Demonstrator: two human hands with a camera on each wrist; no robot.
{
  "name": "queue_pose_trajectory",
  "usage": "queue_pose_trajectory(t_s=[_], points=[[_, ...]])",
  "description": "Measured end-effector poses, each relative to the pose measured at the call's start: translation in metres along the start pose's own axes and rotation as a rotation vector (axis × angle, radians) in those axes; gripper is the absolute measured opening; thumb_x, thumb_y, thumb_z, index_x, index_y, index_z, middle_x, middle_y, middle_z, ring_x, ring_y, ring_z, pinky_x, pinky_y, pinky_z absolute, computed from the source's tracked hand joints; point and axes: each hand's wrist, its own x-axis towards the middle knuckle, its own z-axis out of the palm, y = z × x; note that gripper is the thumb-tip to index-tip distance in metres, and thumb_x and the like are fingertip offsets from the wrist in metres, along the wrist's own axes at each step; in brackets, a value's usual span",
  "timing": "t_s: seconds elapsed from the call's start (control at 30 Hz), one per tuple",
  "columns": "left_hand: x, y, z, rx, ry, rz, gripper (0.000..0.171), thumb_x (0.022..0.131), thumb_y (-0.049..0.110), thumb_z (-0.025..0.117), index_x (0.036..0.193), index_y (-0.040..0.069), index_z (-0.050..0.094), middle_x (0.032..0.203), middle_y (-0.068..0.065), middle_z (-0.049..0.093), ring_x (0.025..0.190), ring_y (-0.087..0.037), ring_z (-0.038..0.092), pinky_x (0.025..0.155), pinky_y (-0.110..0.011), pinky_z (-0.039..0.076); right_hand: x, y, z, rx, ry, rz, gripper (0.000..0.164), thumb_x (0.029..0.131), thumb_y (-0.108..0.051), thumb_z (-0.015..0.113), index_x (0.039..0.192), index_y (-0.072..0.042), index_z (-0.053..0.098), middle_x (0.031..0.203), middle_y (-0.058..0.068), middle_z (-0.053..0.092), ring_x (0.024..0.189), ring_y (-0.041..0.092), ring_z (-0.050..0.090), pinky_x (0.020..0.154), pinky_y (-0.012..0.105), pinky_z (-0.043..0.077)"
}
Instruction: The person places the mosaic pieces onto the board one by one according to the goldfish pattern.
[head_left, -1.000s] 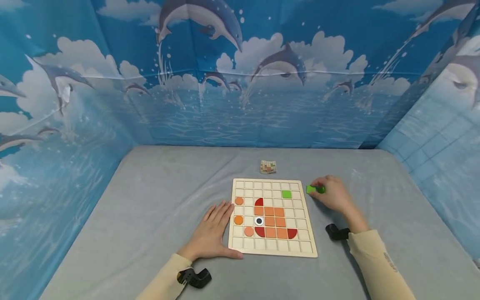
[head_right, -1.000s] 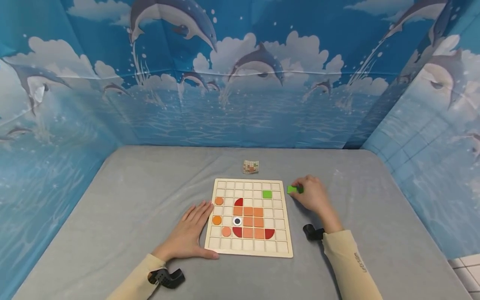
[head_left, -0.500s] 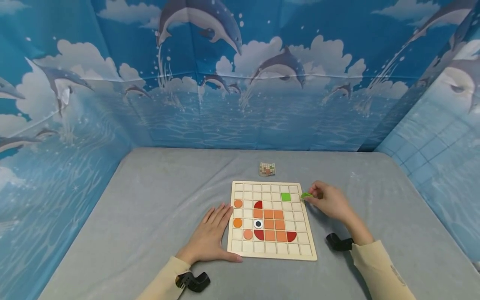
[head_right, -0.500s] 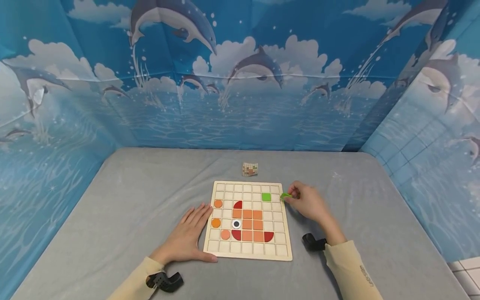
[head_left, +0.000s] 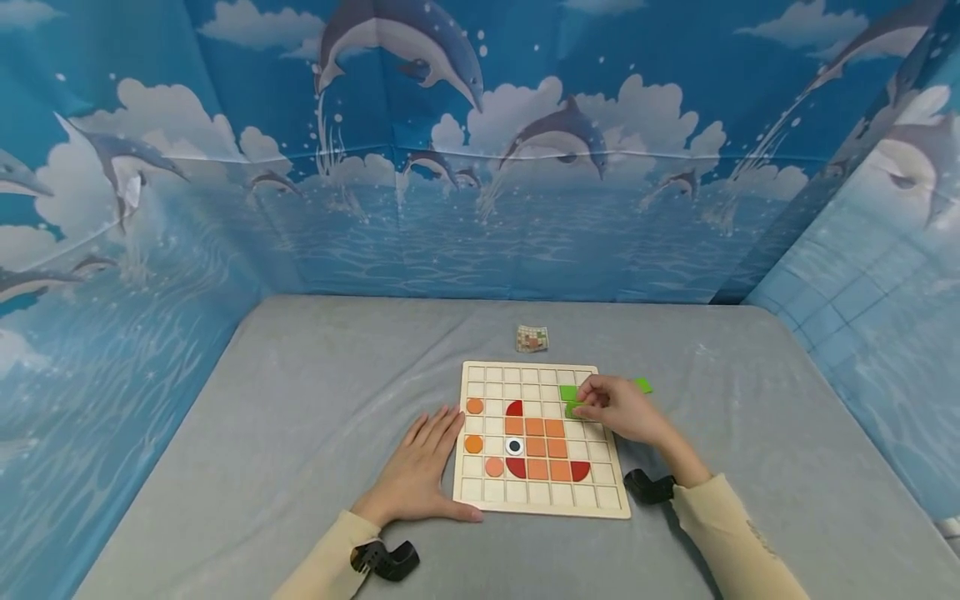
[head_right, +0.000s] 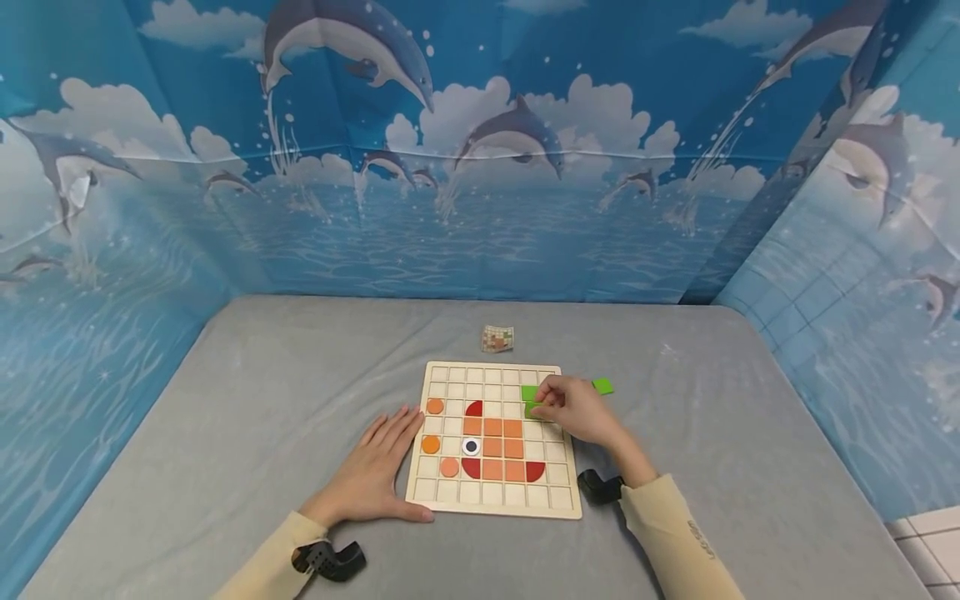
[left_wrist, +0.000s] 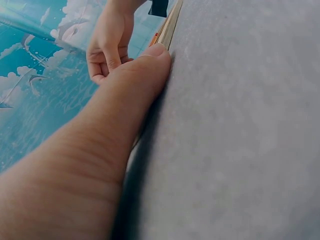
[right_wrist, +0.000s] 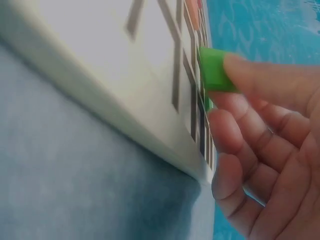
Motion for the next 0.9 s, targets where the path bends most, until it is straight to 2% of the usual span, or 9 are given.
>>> queue_pose_trajectory(t_s=[0.1,0.27,0.33,0.43,0.53,0.73,0.9], points=[[0.002,-0.001,-0.002,0.009,-0.008,0.002,0.130,0.062,0.092,0.045,0.153,0.006,0.011,0.158,-0.007,0.011,0.143,-0.021,0.004,0.113,-0.042,0.004,0.003,0.003,0.001,0.023,-0.016,-0.010,0.008,0.086,-0.010,0.071,0.088,-0.007,0.064,0.076,0.000,0.058,0.066,0.016,0.053,0.057,0.027,0.046],[0.005,0.000,-0.002,0.001,0.003,0.016,0.128,0.063,0.091,0.045,0.153,0.006,0.011,0.157,-0.007,0.012,0.143,-0.022,0.004,0.113,-0.043,0.005,0.005,0.005,-0.001,0.032,0.013,-0.006,0.005,0.086,-0.008,0.071,0.087,-0.006,0.066,0.075,0.000,0.059,0.065,0.016,0.055,0.057,0.028,0.046],[0.003,0.001,-0.001,-0.003,0.000,0.007,0.128,0.063,0.091,0.044,0.153,0.007,0.010,0.157,-0.006,0.012,0.143,-0.021,0.004,0.113,-0.042,0.005,0.004,0.005,0.000,0.011,0.023,-0.003,0.005,0.085,-0.010,0.072,0.085,-0.008,0.067,0.073,-0.002,0.059,0.064,0.015,0.054,0.056,0.028,0.046],[-0.004,0.004,0.002,-0.009,-0.014,-0.015,0.128,0.062,0.092,0.044,0.153,0.008,0.010,0.157,-0.005,0.013,0.143,-0.020,0.004,0.113,-0.043,0.006,0.001,0.005,0.003,-0.012,-0.005,-0.012,0.007,0.086,-0.015,0.072,0.087,-0.009,0.069,0.074,-0.005,0.059,0.063,0.013,0.052,0.056,0.028,0.044],[-0.007,0.008,0.005,-0.041,-0.021,-0.010,0.127,0.063,0.091,0.045,0.153,0.009,0.010,0.157,-0.005,0.012,0.143,-0.021,0.004,0.113,-0.044,0.007,-0.003,0.005,0.003,-0.032,-0.010,0.008,0.004,0.085,-0.013,0.072,0.087,-0.009,0.070,0.075,-0.005,0.058,0.063,0.013,0.050,0.055,0.027,0.044],[-0.004,0.010,0.005,-0.027,0.011,-0.004,0.126,0.064,0.090,0.046,0.154,0.009,0.010,0.157,-0.005,0.012,0.143,-0.021,0.005,0.113,-0.043,0.007,-0.003,0.002,0.000,-0.088,0.022,0.028,0.004,0.084,-0.011,0.072,0.087,-0.009,0.070,0.073,-0.005,0.057,0.062,0.014,0.049,0.055,0.028,0.042],[-0.002,0.006,0.001,-0.010,0.004,-0.002,0.128,0.062,0.092,0.045,0.153,0.009,0.010,0.157,-0.005,0.013,0.143,-0.020,0.005,0.113,-0.044,0.006,-0.001,-0.002,0.001,-0.098,0.015,0.034,0.004,0.084,-0.011,0.072,0.085,-0.011,0.069,0.071,-0.006,0.057,0.063,0.012,0.051,0.056,0.027,0.044]])
